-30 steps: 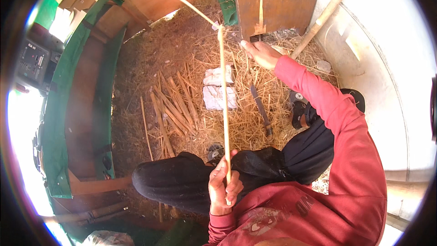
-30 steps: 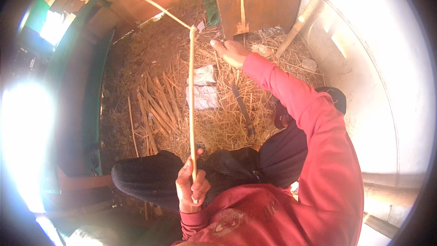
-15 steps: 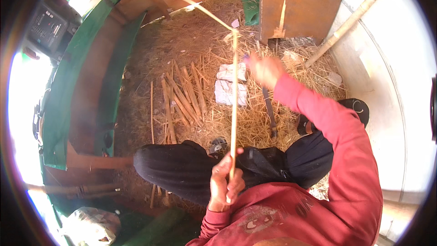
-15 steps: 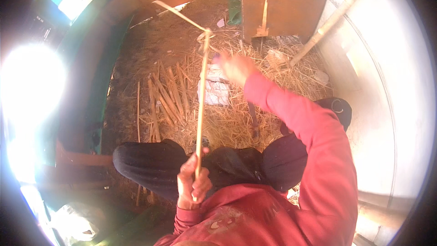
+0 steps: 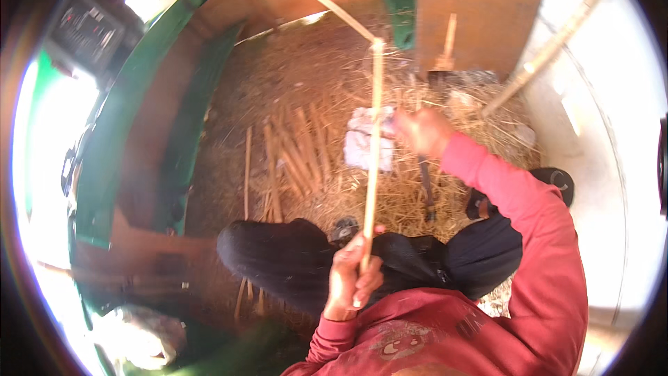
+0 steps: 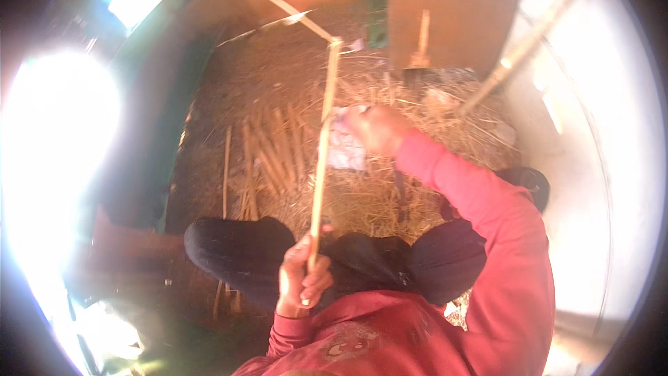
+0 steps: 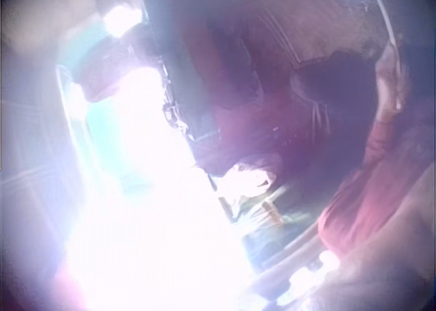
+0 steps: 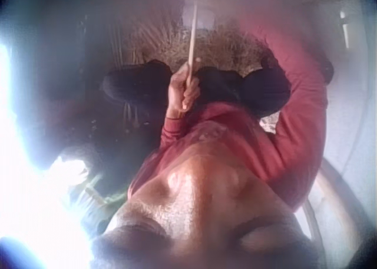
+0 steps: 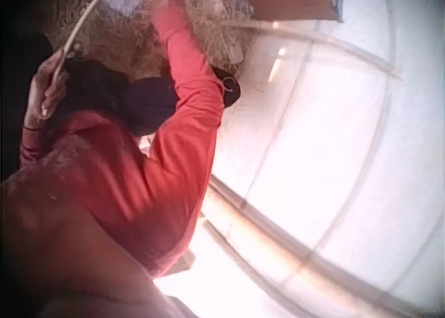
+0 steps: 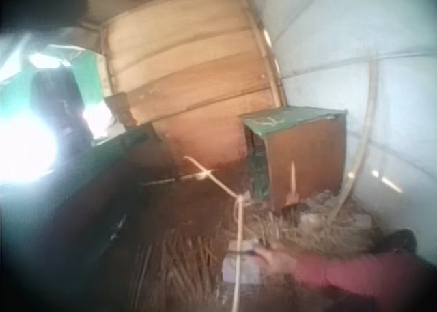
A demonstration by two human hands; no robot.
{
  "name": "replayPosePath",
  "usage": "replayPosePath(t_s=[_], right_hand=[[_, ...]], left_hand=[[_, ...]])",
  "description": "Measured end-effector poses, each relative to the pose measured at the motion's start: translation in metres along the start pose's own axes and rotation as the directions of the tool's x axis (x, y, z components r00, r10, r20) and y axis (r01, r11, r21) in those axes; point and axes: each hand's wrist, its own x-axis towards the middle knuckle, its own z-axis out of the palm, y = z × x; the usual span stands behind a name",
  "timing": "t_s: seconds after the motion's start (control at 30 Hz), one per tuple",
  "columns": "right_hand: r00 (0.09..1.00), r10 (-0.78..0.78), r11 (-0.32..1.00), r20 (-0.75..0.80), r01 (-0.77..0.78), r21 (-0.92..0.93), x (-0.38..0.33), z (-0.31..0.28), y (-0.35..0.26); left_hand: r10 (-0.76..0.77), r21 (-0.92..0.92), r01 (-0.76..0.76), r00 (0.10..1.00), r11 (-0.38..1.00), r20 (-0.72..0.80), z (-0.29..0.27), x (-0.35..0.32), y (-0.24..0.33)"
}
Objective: The person sits on a straw-covered floor and uses a knife to sharpen a long, thin stick. They repeatedly scrape the blade along the stick's surface to create a point, then switch to a larger stick and continue the sharpening process.
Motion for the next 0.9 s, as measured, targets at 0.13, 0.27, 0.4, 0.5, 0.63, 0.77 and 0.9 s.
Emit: replayPosePath(t_s=[0.13, 0.27, 0.4, 0.5, 0.63, 0.77, 0.9], right_hand=[[0.853, 0.442, 0.862, -0.276, -0.489, -0.132, 0.005, -0.037, 0.081], [0.884, 0.363, 0.925, -0.294, -0.379, 0.003, 0.014, -0.057, 0.028], [0.989, 0.051, 0.998, 0.139, -0.056, 0.03, 0.003, -0.056, -0.02], [0.998, -0.025, 0.998, -0.06, 0.028, 0.053, -0.006, -0.026, -0.016], [0.926, 0.364, 0.893, -0.099, -0.377, -0.247, 0.01, -0.004, 0.057], [0.875, 0.421, 0.86, -0.24, -0.469, -0.202, 0.011, -0.015, 0.115], [0.909, 0.272, 0.96, -0.317, -0.279, 0.023, -0.001, -0.032, 0.088]], left_hand=[[-0.154, 0.144, 0.156, 0.988, 0.977, -0.026, 0.014, -0.007, -0.014], [-0.056, 0.107, 0.061, 0.997, 0.992, -0.045, 0.007, -0.001, -0.008], [0.019, 0.088, -0.014, 0.998, 0.996, -0.061, 0.001, 0.003, 0.002], [-0.024, 0.14, 0.032, 0.998, 0.99, -0.058, 0.009, 0.003, 0.004], [-0.041, 0.221, 0.051, 0.998, 0.974, -0.052, 0.014, -0.004, -0.012], [-0.063, 0.135, 0.061, 0.998, 0.989, 0.005, 0.009, -0.012, -0.02], [0.066, 0.048, -0.062, 0.994, 0.997, -0.092, -0.001, -0.003, -0.002]])
